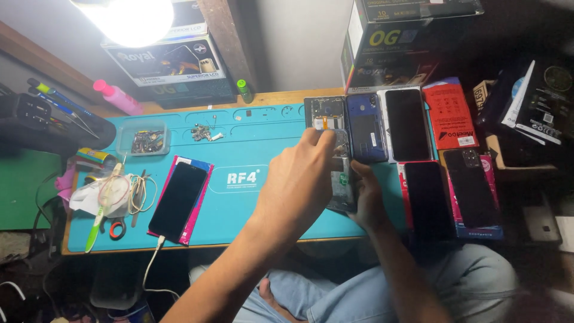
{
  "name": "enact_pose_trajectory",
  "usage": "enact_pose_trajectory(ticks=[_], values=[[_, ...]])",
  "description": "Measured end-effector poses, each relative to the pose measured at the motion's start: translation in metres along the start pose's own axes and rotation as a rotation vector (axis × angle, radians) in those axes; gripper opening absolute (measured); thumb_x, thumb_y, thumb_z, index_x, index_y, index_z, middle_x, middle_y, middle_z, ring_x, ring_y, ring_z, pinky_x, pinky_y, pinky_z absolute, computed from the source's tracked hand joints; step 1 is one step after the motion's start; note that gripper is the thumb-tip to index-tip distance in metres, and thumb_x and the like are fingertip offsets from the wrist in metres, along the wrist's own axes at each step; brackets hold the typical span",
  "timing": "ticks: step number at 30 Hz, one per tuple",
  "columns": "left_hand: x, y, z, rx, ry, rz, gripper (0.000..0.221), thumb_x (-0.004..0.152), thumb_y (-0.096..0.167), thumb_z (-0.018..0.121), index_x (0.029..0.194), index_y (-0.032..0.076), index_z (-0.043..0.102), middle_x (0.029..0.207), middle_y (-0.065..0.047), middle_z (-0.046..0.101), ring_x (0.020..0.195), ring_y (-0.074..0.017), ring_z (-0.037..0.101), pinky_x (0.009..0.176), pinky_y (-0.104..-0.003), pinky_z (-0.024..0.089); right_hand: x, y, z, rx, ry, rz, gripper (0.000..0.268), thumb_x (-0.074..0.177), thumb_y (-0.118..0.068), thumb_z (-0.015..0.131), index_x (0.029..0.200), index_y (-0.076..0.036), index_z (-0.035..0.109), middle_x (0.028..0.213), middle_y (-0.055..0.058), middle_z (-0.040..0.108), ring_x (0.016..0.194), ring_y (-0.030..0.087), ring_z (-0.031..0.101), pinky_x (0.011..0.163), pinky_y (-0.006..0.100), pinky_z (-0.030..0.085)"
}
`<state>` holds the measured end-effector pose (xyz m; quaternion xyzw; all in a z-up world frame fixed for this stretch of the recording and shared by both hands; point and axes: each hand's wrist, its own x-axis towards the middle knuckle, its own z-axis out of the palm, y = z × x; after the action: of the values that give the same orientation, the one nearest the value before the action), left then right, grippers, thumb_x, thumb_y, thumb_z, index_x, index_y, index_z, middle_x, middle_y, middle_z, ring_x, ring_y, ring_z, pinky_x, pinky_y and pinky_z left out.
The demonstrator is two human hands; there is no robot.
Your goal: A person is disassembling a mobile phone at a workbench, focusing on the battery and internal chassis components.
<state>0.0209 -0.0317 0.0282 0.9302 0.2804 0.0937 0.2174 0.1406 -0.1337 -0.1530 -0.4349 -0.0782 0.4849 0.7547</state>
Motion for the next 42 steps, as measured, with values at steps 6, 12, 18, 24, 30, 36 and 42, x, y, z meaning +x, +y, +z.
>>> enact_pose_trajectory(ticks=[6, 12, 18, 24, 30, 36, 42], values=[[0.000, -0.003, 0.002, -0.034, -0.011, -0.021, 0.027, 0.100, 0.017, 0.073, 0.109, -0.008, 0.069, 0.097, -0.020, 0.064, 0.071, -0.0541, 0.077, 0.056, -0.066, 0.063, 0.030, 0.025, -0.077, -0.229, -0.055, -0.062, 0.039, 0.104, -0.034, 0.051, 0.115, -0.003, 0.072, 0.089, 0.013, 0.064, 0.078, 0.025, 0.065, 0.082, 0.037, 0.052], [-0.004, 0.004, -0.001, -0.048, 0.016, -0.054, 0.022, 0.104, 0.014, 0.065, 0.103, -0.006, 0.072, 0.099, -0.019, 0.064, 0.071, -0.0537, 0.077, 0.057, -0.066, 0.063, 0.000, -0.007, -0.013, -0.814, -0.043, -0.234, 0.022, 0.109, -0.019, 0.048, 0.110, -0.008, 0.067, 0.088, 0.006, 0.056, 0.077, 0.018, 0.061, 0.078, 0.032, 0.049], [-0.003, 0.004, -0.002, -0.040, 0.018, -0.074, 0.032, 0.109, 0.018, 0.059, 0.097, -0.007, 0.075, 0.097, -0.020, 0.065, 0.070, -0.0523, 0.078, 0.056, -0.064, 0.063, -0.018, -0.024, 0.031, -0.171, -0.066, -0.070, 0.026, 0.106, -0.030, 0.053, 0.109, -0.008, 0.067, 0.090, 0.003, 0.056, 0.078, 0.014, 0.055, 0.078, 0.036, 0.047], [-0.002, 0.003, -0.002, -0.019, 0.010, -0.084, 0.026, 0.107, 0.015, 0.060, 0.098, -0.005, 0.074, 0.094, -0.017, 0.064, 0.069, -0.0495, 0.078, 0.055, -0.060, 0.063, -0.012, -0.009, 0.007, -0.003, -0.123, -0.050, 0.025, 0.102, -0.026, 0.056, 0.107, -0.006, 0.070, 0.089, 0.006, 0.065, 0.078, 0.022, 0.063, 0.080, 0.042, 0.048], [-0.001, 0.004, -0.001, 0.008, -0.004, -0.083, 0.025, 0.106, 0.014, 0.061, 0.100, -0.005, 0.076, 0.092, -0.018, 0.065, 0.069, -0.0485, 0.079, 0.055, -0.060, 0.063, -0.017, -0.024, 0.024, -0.160, -0.118, -0.045, 0.024, 0.106, -0.028, 0.054, 0.095, -0.010, 0.065, 0.078, 0.007, 0.052, 0.070, 0.020, 0.048, 0.074, 0.038, 0.039], [0.001, -0.003, 0.007, -0.031, 0.020, -0.082, 0.021, 0.104, 0.013, 0.066, 0.104, -0.006, 0.073, 0.087, -0.015, 0.063, 0.072, -0.0512, 0.078, 0.057, -0.064, 0.063, -0.005, -0.001, -0.011, 0.005, 0.065, 0.049, 0.036, 0.104, -0.037, 0.057, 0.122, -0.010, 0.073, 0.111, 0.011, 0.074, 0.103, 0.024, 0.063, 0.106, 0.049, 0.043], [-0.004, -0.010, 0.012, -0.058, 0.103, -0.046, 0.010, 0.096, 0.005, 0.074, 0.101, -0.003, 0.076, 0.075, -0.014, 0.069, 0.065, -0.0444, 0.078, 0.050, -0.057, 0.062, -0.012, -0.005, 0.019, -0.051, 0.111, 0.014, 0.045, 0.103, -0.037, 0.056, 0.131, -0.004, 0.071, 0.114, 0.018, 0.072, 0.109, 0.028, 0.063, 0.113, 0.053, 0.038]])
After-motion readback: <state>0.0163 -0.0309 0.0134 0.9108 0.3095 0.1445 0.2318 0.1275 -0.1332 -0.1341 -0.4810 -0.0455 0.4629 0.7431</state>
